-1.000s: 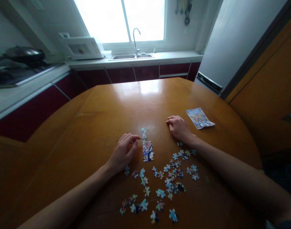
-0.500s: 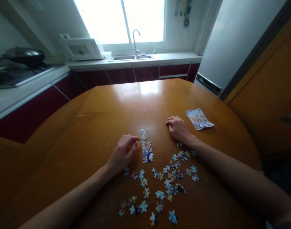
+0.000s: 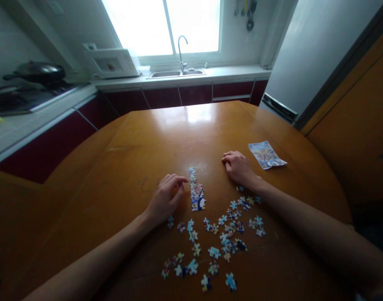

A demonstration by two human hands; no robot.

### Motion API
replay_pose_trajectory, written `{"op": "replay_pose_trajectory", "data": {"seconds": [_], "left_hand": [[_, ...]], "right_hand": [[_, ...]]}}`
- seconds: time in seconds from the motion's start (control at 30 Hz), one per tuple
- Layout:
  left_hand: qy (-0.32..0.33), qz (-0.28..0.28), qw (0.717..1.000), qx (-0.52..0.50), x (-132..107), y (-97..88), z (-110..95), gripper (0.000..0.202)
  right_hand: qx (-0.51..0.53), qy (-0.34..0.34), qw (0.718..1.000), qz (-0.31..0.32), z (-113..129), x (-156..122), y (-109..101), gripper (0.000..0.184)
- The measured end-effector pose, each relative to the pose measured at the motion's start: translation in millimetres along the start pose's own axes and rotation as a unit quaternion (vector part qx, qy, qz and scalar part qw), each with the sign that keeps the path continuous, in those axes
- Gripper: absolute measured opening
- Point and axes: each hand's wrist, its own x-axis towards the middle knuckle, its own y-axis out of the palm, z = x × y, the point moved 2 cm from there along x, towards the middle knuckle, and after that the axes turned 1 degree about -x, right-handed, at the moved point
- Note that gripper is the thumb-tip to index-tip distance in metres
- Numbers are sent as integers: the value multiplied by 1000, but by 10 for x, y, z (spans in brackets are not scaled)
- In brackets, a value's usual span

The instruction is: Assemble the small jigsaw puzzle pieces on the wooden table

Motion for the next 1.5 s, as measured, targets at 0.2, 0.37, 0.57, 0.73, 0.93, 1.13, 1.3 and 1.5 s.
{"op": "replay_pose_trajectory", "data": {"seconds": [0.2, 0.37, 0.57, 0.73, 0.93, 1.13, 1.3, 1.5], "left_hand": [[1, 0, 1000, -1, -4, 17, 21, 15], [0, 0, 1000, -3, 2, 12, 12, 15], [-1, 0, 1000, -2, 3, 5, -2, 15], [3, 0, 1000, -3, -2, 20, 12, 15], [0, 4, 1000, 0, 6, 10, -8, 15], [-5, 8, 1000, -2, -1, 10, 0, 15], [-2, 9, 1000, -2, -7, 20, 0, 15], [7, 9, 1000, -3, -1, 18, 9, 15]], "right_hand": [[-3, 0, 1000, -1, -5, 1, 6, 26], [-3, 4, 1000, 3, -2, -3, -4, 27], [-6, 2, 1000, 7, -4, 3, -1, 27], [-9, -1, 1000, 6, -14, 0, 3, 27], [-6, 3, 1000, 11, -11, -3, 6, 28], [-2, 5, 1000, 17, -5, 8, -5, 28], [5, 7, 1000, 14, 17, -1, -18, 28], [88, 56, 994, 15, -90, 64, -60, 24]]}}
